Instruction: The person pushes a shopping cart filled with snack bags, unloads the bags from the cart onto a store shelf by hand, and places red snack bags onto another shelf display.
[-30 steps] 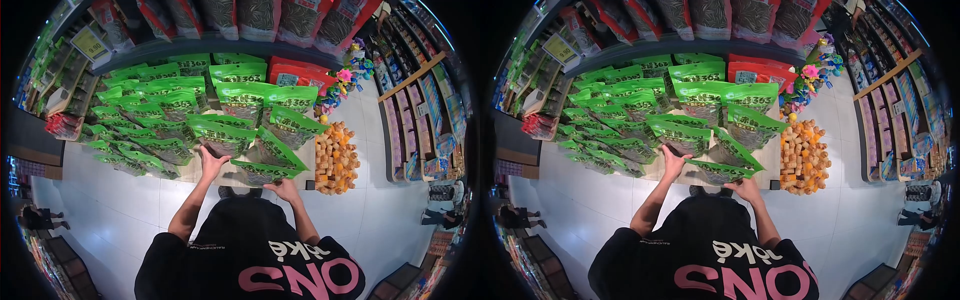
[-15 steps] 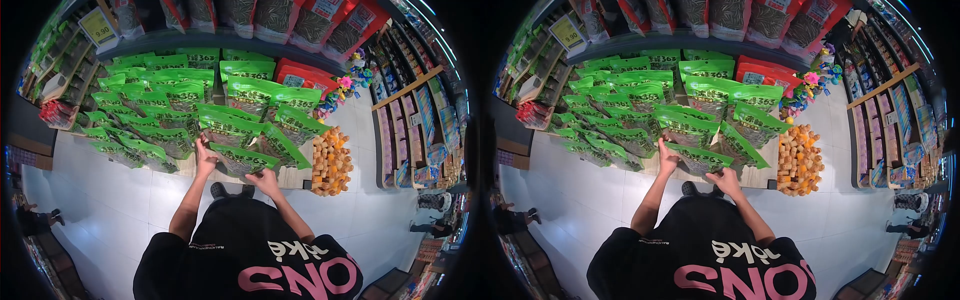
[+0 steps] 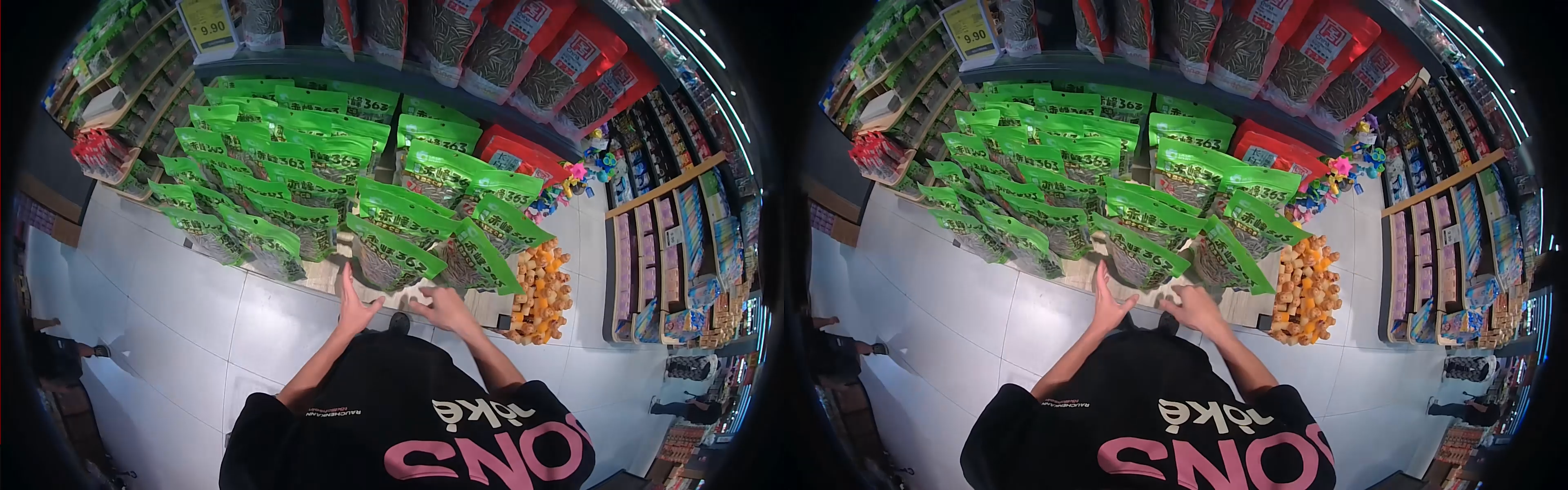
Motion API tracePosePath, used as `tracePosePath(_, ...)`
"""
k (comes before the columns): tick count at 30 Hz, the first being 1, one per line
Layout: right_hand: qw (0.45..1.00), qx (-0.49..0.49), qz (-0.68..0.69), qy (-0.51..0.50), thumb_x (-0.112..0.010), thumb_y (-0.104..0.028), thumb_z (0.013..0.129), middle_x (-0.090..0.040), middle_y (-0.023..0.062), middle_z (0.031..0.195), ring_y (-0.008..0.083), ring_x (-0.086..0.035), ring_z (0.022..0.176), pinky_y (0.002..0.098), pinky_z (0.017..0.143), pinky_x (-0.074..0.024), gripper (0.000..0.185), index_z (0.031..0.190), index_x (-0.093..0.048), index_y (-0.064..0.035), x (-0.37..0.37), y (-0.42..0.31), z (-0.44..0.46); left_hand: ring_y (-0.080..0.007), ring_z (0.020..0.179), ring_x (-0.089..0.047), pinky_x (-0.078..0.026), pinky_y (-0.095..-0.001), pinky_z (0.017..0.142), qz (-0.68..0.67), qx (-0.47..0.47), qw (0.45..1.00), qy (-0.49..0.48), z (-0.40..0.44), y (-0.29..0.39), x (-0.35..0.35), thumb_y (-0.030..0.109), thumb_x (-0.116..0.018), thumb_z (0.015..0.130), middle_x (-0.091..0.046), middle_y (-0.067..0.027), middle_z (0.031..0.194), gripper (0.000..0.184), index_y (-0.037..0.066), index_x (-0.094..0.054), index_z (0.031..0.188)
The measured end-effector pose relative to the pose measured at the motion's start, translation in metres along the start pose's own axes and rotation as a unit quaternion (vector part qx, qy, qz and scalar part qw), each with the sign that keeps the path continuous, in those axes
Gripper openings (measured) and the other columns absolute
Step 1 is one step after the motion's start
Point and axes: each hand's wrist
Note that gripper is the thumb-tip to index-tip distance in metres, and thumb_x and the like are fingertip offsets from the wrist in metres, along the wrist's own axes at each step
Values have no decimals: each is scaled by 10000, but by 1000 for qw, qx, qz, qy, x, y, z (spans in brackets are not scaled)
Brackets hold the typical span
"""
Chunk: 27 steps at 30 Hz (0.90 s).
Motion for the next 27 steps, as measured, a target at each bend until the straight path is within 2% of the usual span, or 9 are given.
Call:
tracePosePath(2, 981, -40, 126, -139, -686, -261, 882, -717, 182, 917, 201, -672, 663, 317, 672, -537, 338, 1093, -691, 4, 101, -52, 5, -423, 1397, -249, -254, -468, 1141, 19, 13, 1000, 10, -1, 3, -3, 207, -845, 691, -213, -310, 1487, 1181, -3, -16, 1507)
tracePosePath(4, 985, 84, 153, -17, -683, -187, 884, -726, 125, 923, 180, -665, 686, 306, 671, -532, 234, 1043, -715, -19, 165, -77, 19, -439, 1386, -244, -245, -479, 1140, 37, 4, 999, 12, 2, -1, -6, 272, -875, 676, -189, -318, 1487, 1236, -35, 1, 1492)
tracePosePath(5, 980, 161, 83, 85, -703, -145, 858, -727, 98, 895, 159, -658, 714, 310, 664, -526, 208, 1013, -714, -7, 188, -86, 39, -440, 1381, -250, -244, -483, 1139, 48, 1, 999, 16, 4, -1, -8, 274, -875, 677, -194, -319, 1484, 1232, -44, -5, 1488)
tracePosePath(8, 975, 162, -99, 114, -734, -153, 812, -704, 141, 970, 272, -665, 820, 343, 744, -536, 298, 1064, -678, -3, 238, -98, 112, -448, 1362, -270, -249, -492, 1131, 75, -9, 997, 19, 8, -4, -13, 292, -877, 675, -209, -322, 1473, 1227, -71, -22, 1476)
tracePosePath(10, 958, 183, -204, 86, -763, -196, 775, -662, 197, 1108, 353, -640, 981, 397, 856, -531, 488, 1211, -617, -33, 233, -73, 164, -454, 1352, -280, -255, -496, 1123, 87, -13, 996, 19, 14, -9, -13, 308, -880, 669, -222, -325, 1464, 1229, -84, -33, 1469)
tracePosePath(12, 934, 179, -307, 27, -782, -245, 749, -654, 239, 1094, 374, -637, 1016, 437, 882, -524, 631, 1296, -554, -29, 212, -31, 210, -458, 1344, -289, -264, -499, 1115, 93, -11, 995, 22, 18, -15, -13, 322, -882, 661, -236, -327, 1456, 1235, -91, -41, 1466)
tracePosePath(14, 948, 82, -306, -44, -769, -240, 752, -650, 248, 1108, 390, -629, 1037, 438, 925, -510, 658, 1326, -527, -27, 199, -41, 215, -461, 1342, -291, -267, -497, 1112, 98, -11, 995, 27, 17, -12, -12, 328, -880, 662, -249, -328, 1449, 1231, -88, -46, 1466)
tracePosePath(19, 956, 136, -258, 41, -689, -160, 820, -682, 210, 1022, 381, -638, 986, 460, 857, -507, 369, 1168, -654, -43, 179, -48, 219, -461, 1325, -320, -294, -484, 1102, 96, 6, 995, 40, 15, -12, -14, 336, -886, 652, -287, -333, 1426, 1210, -96, -90, 1454)
tracePosePath(27, 966, 117, -214, 83, -670, -139, 828, -687, 213, 1009, 372, -654, 961, 451, 847, -513, 314, 1124, -672, -33, 179, -67, 227, -468, 1300, -322, -282, -513, 1087, 101, 12, 995, 25, 13, -10, -11, 376, -866, 675, -304, -332, 1399, 1190, -85, -96, 1456)
Point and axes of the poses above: each hand's wrist, its own z-axis towards the middle knuckle, its own x-axis out of the back of the hand, y = z × x
